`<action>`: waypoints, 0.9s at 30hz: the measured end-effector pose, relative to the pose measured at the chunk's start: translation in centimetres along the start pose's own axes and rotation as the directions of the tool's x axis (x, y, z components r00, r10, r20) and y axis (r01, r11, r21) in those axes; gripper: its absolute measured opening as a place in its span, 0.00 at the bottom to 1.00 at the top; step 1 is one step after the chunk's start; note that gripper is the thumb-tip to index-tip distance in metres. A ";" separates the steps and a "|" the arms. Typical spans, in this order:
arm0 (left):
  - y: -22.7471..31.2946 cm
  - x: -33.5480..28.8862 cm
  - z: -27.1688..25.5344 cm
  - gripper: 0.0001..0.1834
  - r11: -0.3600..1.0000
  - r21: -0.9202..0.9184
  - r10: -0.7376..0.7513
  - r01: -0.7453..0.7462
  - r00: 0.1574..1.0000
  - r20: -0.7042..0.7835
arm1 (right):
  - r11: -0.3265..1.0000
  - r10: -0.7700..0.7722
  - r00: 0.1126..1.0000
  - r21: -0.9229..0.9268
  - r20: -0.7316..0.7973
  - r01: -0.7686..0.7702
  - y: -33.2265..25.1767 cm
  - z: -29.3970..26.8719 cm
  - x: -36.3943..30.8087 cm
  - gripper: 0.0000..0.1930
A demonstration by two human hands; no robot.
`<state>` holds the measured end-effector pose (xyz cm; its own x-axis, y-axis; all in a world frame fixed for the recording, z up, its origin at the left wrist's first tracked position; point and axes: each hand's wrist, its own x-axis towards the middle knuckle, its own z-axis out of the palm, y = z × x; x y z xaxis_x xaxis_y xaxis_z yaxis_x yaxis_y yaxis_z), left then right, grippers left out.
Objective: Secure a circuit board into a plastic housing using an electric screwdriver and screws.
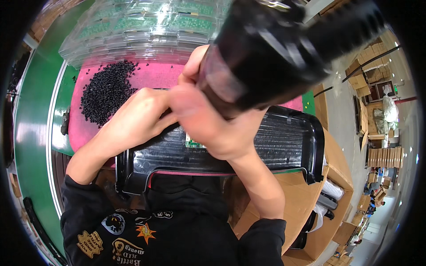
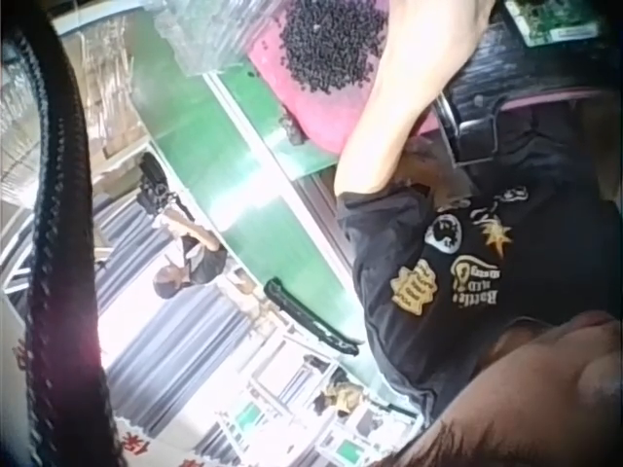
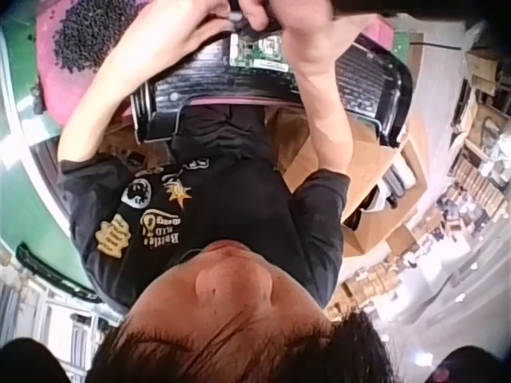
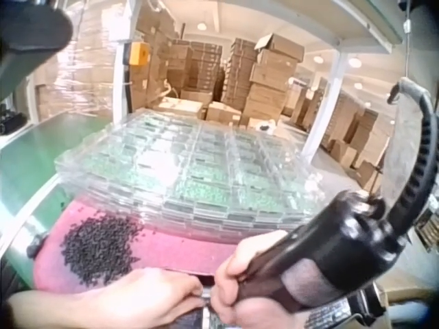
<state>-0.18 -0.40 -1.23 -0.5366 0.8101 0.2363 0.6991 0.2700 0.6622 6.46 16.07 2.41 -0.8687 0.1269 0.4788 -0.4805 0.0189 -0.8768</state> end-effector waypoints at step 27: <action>0.5 0.4 -0.4 0.10 0.937 -0.261 0.239 -0.233 0.971 -0.009 | 0.880 -0.146 0.971 0.424 -0.188 0.215 -5.1 -1.6 -2.9 0.27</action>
<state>-0.20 -0.17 -0.56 -0.3580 0.8466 0.3939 0.6562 -0.0720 0.7511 11.60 17.25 5.43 -0.7506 0.3073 0.5849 -0.6604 -0.3766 -0.6497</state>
